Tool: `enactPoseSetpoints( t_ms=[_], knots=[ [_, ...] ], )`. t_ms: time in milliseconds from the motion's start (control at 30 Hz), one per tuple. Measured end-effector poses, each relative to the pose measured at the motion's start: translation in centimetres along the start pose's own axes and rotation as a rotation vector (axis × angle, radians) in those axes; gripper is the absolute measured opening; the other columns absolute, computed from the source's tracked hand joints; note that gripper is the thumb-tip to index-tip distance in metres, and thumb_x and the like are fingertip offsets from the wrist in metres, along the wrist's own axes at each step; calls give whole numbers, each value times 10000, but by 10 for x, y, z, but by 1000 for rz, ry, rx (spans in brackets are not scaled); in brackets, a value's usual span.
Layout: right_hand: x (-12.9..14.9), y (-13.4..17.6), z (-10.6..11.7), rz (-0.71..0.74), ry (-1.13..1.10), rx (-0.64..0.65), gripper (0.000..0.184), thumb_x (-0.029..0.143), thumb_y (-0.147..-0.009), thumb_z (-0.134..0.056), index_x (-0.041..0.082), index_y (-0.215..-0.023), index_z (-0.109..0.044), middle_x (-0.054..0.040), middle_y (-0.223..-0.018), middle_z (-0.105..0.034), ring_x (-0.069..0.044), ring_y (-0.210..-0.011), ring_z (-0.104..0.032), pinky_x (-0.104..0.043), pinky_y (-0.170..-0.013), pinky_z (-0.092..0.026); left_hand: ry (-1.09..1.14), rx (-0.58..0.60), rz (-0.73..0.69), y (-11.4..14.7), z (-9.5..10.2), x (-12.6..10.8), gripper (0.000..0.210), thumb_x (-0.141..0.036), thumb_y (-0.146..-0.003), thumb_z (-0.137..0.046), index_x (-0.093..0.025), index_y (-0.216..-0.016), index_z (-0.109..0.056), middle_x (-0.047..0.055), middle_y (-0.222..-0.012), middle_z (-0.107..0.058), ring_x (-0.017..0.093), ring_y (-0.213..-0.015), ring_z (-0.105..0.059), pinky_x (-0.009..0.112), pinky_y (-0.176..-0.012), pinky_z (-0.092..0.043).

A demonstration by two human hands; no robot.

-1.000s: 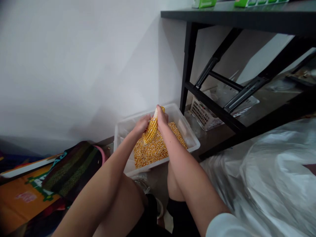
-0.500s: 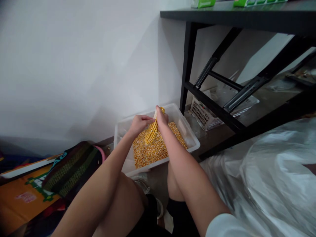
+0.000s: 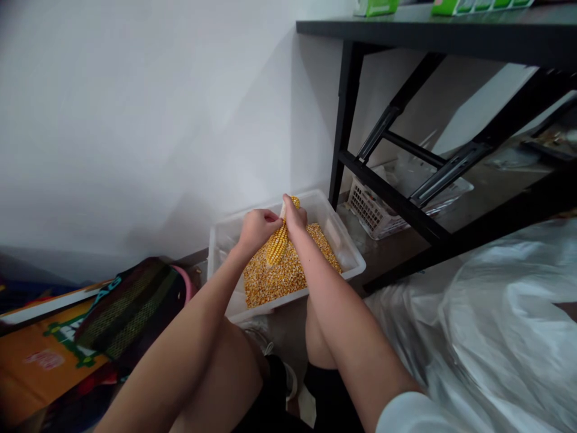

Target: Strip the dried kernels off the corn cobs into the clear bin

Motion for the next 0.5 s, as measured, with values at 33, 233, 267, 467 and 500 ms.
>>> enactPoseSetpoints(
  t_ms=[33, 233, 267, 467, 500],
  knots=[
    [-3, 2, 2, -47, -23, -23, 607, 713, -706, -524, 146, -904, -617, -103, -895, -642, -251, -814, -626, -343, -674, -508, -26, -10, -13, 0, 1, -2, 236, -309, -727, -573, -145, -789, -732, 75, -731, -695, 164, -675, -606, 253, -630, -403],
    [-5, 5, 5, -104, -24, -46, 626, 740, -636, -565, 168, -885, -607, -88, -925, -650, -236, -865, -627, -305, -693, -504, 9, -3, -75, -1, 1, -11, 206, -251, -712, -579, -147, -808, -729, 77, -752, -704, 170, -695, -630, 253, -661, -436],
    [-5, 5, 5, -98, -21, -37, 642, 744, -631, -569, 166, -909, -608, -91, -940, -648, -236, -879, -627, -302, -693, -504, 34, 2, -70, -1, 1, -10, 205, -241, -704, -585, -144, -813, -729, 76, -749, -704, 170, -697, -633, 251, -660, -440],
    [-7, 2, 2, -90, -43, 1, 676, 732, -656, -565, 152, -1001, -609, -99, -965, -642, -228, -884, -628, -295, -672, -508, 238, 92, 51, -7, -6, 9, 197, -220, -687, -633, -122, -831, -724, 70, -753, -706, 162, -700, -644, 241, -655, -462],
    [-8, 1, 2, -93, -40, 2, 685, 736, -659, -559, 150, -1010, -609, -102, -966, -642, -228, -881, -628, -295, -670, -509, 261, 114, 56, -8, -8, 12, 201, -226, -690, -640, -121, -839, -722, 71, -762, -708, 162, -706, -645, 241, -655, -463]
  ],
)
Point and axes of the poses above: each hand's wrist, its own y-axis away from the middle knuckle, its own z-axis out of the back of the hand, x = y × z, the point moved 10 cm from there along -y, towards the middle knuckle
